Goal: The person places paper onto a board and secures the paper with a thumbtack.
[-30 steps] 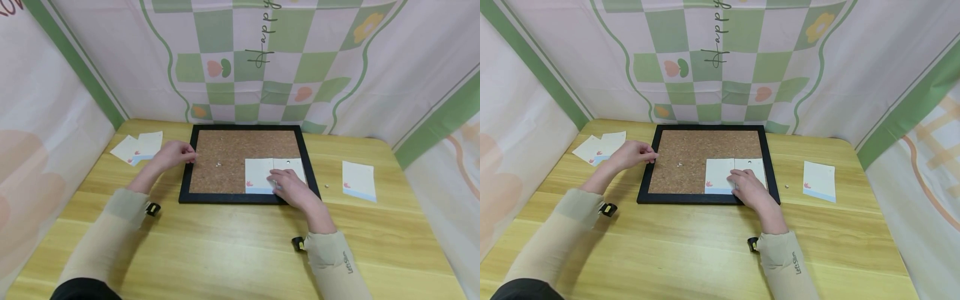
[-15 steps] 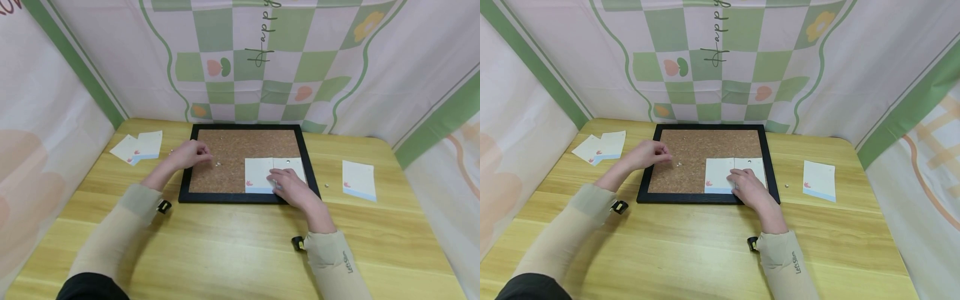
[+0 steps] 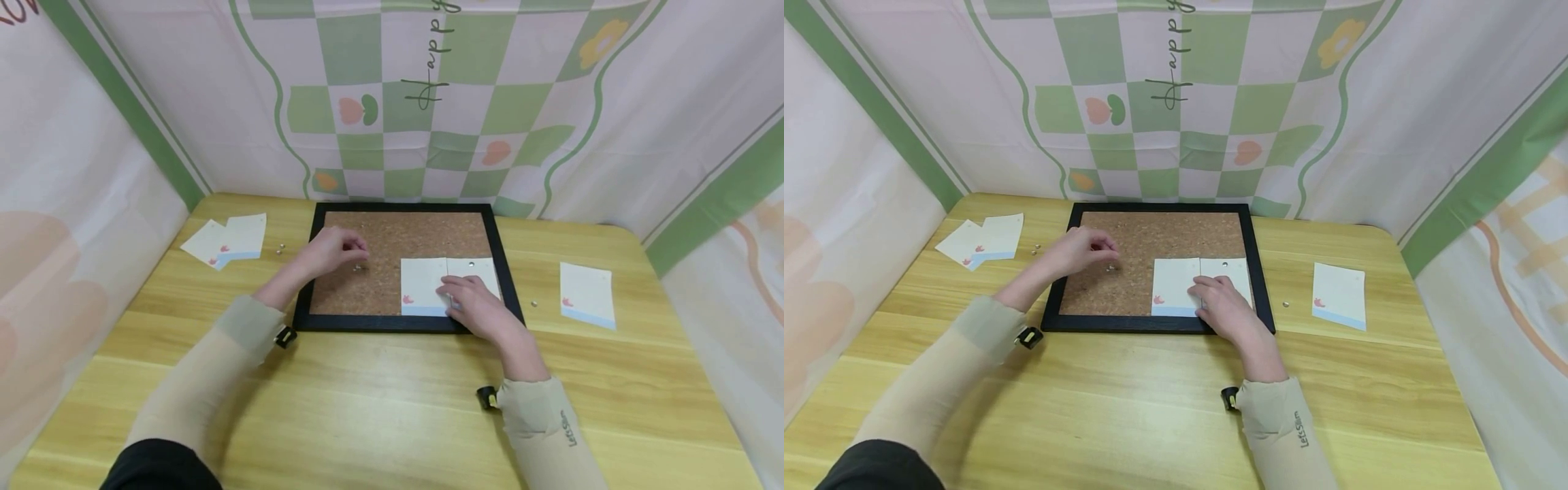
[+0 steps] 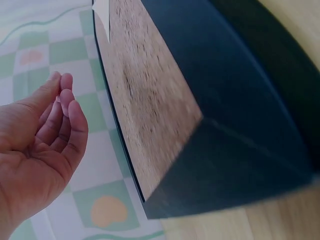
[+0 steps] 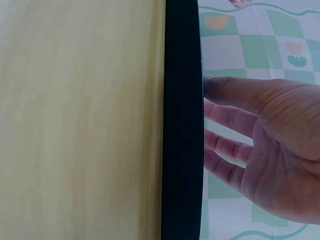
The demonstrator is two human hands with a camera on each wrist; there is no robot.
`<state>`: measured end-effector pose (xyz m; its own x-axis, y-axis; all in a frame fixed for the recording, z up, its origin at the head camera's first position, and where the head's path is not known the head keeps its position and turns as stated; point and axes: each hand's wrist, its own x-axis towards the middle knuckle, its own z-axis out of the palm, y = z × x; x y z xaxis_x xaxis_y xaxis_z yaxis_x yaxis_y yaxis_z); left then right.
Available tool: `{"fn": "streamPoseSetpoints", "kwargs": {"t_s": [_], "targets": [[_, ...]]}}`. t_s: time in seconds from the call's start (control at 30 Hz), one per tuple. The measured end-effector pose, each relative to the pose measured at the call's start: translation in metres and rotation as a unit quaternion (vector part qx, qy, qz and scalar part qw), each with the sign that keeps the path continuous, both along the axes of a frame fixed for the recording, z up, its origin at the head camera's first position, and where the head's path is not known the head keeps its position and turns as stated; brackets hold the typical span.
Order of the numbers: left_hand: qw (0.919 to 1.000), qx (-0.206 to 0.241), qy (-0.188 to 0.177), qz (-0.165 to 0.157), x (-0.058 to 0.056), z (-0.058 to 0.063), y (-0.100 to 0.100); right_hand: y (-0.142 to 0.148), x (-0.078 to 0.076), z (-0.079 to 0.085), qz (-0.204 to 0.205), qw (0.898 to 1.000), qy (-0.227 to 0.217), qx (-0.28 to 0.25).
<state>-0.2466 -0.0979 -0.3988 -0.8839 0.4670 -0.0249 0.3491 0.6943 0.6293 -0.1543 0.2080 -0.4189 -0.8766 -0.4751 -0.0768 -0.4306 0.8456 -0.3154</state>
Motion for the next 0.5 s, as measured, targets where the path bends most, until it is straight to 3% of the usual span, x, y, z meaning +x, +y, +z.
{"fn": "streamPoseSetpoints", "kwargs": {"t_s": [0.5], "targets": [[0.9997,-0.010,-0.010,-0.019,0.001,-0.004,0.033,0.001,0.000,-0.001,0.008,1.000,0.010,-0.011]]}}
